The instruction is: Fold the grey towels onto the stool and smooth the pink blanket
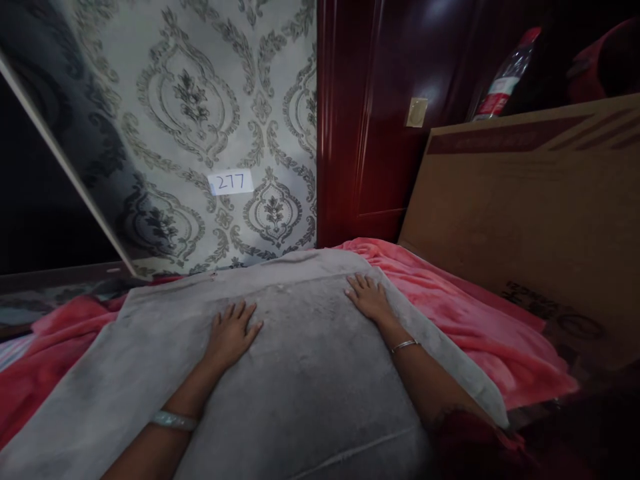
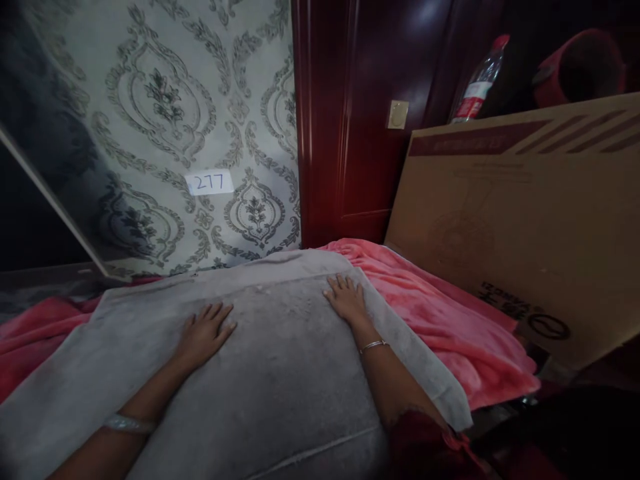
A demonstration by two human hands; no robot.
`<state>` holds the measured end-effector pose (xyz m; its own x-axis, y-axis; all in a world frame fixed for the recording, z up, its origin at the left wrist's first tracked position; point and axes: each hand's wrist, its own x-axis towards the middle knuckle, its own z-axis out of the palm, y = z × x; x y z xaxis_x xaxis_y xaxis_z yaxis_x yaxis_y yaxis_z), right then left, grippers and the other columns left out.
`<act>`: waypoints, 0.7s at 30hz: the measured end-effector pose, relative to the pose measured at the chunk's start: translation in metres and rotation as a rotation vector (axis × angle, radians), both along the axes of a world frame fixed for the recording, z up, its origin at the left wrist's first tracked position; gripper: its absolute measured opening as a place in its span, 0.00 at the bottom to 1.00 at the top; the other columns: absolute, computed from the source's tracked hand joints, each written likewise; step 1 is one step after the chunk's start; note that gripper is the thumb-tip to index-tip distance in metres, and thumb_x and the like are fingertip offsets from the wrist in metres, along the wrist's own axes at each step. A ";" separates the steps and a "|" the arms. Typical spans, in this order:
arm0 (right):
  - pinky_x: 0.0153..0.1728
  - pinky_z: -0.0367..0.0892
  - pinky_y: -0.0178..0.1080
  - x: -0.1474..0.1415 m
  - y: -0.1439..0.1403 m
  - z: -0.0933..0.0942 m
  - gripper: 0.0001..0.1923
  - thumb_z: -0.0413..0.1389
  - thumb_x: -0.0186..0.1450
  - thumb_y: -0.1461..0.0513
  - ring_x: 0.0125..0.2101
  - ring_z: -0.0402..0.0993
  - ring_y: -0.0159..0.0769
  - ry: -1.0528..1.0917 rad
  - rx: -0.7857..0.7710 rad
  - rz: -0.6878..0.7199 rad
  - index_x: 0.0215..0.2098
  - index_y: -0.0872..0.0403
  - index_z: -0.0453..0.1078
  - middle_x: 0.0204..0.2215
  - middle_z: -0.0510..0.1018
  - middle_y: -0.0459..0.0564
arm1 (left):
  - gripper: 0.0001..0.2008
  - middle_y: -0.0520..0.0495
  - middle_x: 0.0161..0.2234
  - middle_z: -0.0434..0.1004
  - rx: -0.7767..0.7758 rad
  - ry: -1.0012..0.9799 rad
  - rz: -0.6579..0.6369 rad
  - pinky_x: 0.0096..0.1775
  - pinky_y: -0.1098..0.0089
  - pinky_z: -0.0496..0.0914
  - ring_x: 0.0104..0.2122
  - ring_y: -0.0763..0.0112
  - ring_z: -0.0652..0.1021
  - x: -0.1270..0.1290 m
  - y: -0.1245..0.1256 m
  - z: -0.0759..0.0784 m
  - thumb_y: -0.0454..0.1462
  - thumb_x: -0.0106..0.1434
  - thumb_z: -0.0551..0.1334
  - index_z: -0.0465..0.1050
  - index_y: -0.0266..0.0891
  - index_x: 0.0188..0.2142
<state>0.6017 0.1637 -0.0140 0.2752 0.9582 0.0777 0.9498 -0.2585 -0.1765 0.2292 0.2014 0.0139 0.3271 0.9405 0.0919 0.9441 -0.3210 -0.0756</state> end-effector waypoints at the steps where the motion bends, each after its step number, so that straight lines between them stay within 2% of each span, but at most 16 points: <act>1: 0.66 0.41 0.63 -0.001 0.001 -0.002 0.31 0.36 0.75 0.46 0.71 0.39 0.51 0.004 0.012 0.000 0.73 0.44 0.47 0.73 0.44 0.49 | 0.30 0.39 0.68 0.60 0.020 0.006 -0.018 0.64 0.47 0.56 0.67 0.49 0.60 0.004 -0.002 0.004 0.49 0.70 0.47 0.62 0.41 0.67; 3: 0.66 0.41 0.63 -0.001 0.002 -0.003 0.31 0.36 0.75 0.46 0.71 0.39 0.52 0.014 0.026 0.007 0.73 0.44 0.48 0.73 0.45 0.49 | 0.30 0.35 0.67 0.62 0.043 0.001 -0.084 0.65 0.50 0.55 0.67 0.50 0.62 0.021 -0.005 0.013 0.48 0.70 0.47 0.63 0.37 0.66; 7: 0.66 0.41 0.63 0.002 0.002 -0.004 0.31 0.35 0.75 0.46 0.71 0.40 0.52 0.016 0.034 0.007 0.73 0.43 0.48 0.73 0.45 0.49 | 0.36 0.33 0.72 0.48 -0.072 -0.091 -0.252 0.67 0.53 0.50 0.71 0.53 0.52 0.093 -0.007 0.028 0.51 0.70 0.49 0.52 0.34 0.70; 10: 0.65 0.43 0.63 0.002 0.002 -0.005 0.31 0.35 0.75 0.45 0.71 0.41 0.52 0.005 0.029 0.006 0.73 0.43 0.48 0.73 0.47 0.49 | 0.39 0.35 0.73 0.39 -0.048 -0.152 -0.307 0.68 0.44 0.44 0.72 0.47 0.45 0.147 -0.001 0.022 0.55 0.68 0.49 0.47 0.38 0.72; 12: 0.65 0.44 0.63 0.002 0.001 -0.006 0.31 0.35 0.75 0.45 0.70 0.41 0.52 0.000 0.025 0.010 0.73 0.43 0.49 0.73 0.47 0.48 | 0.40 0.35 0.73 0.40 -0.053 -0.151 -0.263 0.67 0.39 0.42 0.71 0.44 0.45 0.167 0.005 0.010 0.58 0.68 0.47 0.48 0.41 0.72; 15: 0.65 0.45 0.63 0.002 0.001 -0.006 0.31 0.35 0.75 0.46 0.70 0.41 0.52 -0.002 0.019 0.015 0.73 0.43 0.49 0.73 0.47 0.48 | 0.40 0.35 0.73 0.43 -0.113 -0.144 -0.192 0.66 0.38 0.43 0.71 0.43 0.47 0.170 0.010 -0.010 0.60 0.67 0.43 0.50 0.42 0.71; 17: 0.65 0.45 0.63 0.002 0.001 -0.007 0.31 0.35 0.75 0.46 0.70 0.41 0.52 -0.003 0.026 0.016 0.73 0.43 0.49 0.73 0.46 0.48 | 0.41 0.35 0.73 0.44 -0.122 -0.137 -0.182 0.67 0.39 0.42 0.71 0.45 0.47 0.162 0.013 -0.016 0.61 0.67 0.41 0.50 0.42 0.71; 19: 0.65 0.45 0.62 0.003 0.001 -0.008 0.31 0.35 0.75 0.46 0.70 0.41 0.52 -0.005 0.036 0.014 0.73 0.43 0.49 0.73 0.47 0.47 | 0.40 0.37 0.73 0.45 -0.118 -0.096 -0.162 0.67 0.39 0.42 0.71 0.47 0.48 0.145 0.017 -0.014 0.60 0.67 0.42 0.51 0.44 0.71; 21: 0.66 0.45 0.62 0.003 0.002 -0.009 0.31 0.35 0.75 0.46 0.70 0.42 0.51 -0.003 0.038 0.010 0.73 0.42 0.49 0.73 0.47 0.47 | 0.37 0.40 0.72 0.47 -0.118 -0.044 -0.111 0.66 0.40 0.44 0.71 0.50 0.49 0.117 0.023 -0.006 0.58 0.68 0.43 0.52 0.47 0.71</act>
